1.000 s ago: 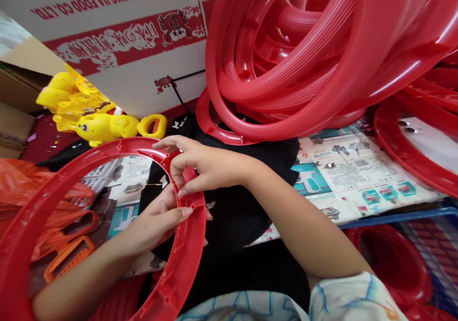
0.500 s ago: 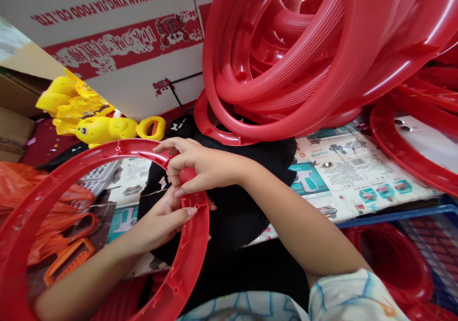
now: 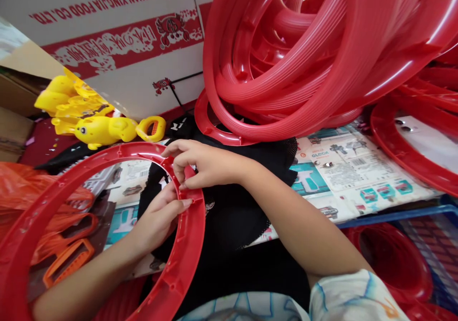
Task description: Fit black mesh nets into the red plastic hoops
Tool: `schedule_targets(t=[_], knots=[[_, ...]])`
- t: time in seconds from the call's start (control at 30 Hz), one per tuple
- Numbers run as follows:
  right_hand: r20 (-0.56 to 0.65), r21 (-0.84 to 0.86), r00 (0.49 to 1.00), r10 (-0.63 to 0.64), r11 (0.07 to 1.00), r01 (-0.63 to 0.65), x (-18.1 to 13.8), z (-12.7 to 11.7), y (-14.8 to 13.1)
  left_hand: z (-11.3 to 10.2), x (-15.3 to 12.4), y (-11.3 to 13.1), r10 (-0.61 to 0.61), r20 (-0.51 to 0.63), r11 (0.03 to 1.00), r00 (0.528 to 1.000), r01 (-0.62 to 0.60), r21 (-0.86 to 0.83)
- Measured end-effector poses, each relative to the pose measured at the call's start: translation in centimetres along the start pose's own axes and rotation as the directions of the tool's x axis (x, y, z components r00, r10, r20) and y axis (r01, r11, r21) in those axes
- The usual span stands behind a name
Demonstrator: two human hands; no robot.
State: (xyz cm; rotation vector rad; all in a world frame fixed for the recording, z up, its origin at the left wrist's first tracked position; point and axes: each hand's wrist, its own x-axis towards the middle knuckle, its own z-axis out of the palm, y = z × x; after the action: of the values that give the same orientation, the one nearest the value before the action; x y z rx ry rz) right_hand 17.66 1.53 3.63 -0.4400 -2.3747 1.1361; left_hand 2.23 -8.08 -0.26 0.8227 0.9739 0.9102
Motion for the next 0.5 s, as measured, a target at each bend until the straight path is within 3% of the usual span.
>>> schedule_targets(t=[0.27, 0.4, 0.5], knots=[[-0.043, 0.1, 0.999, -0.031, 0.994, 0.035, -0.2, -0.7, 0.0, -0.5, -0.5, -0.5, 0.029, 0.02, 0.959, 0.999, -0.033, 0.28], [0.022, -0.084, 0.998, -0.064, 0.994, 0.066, -0.1, -0.1, -0.7, -0.4, -0.4, -0.3, 0.075, 0.025, 0.909, 0.997, -0.078, 0.41], [0.003, -0.191, 0.999, -0.054, 0.98, 0.053, 0.0, 0.4, -1.2, -0.2, -0.4, 0.1, 0.104, 0.036, 0.89, 0.994, -0.109, 0.442]])
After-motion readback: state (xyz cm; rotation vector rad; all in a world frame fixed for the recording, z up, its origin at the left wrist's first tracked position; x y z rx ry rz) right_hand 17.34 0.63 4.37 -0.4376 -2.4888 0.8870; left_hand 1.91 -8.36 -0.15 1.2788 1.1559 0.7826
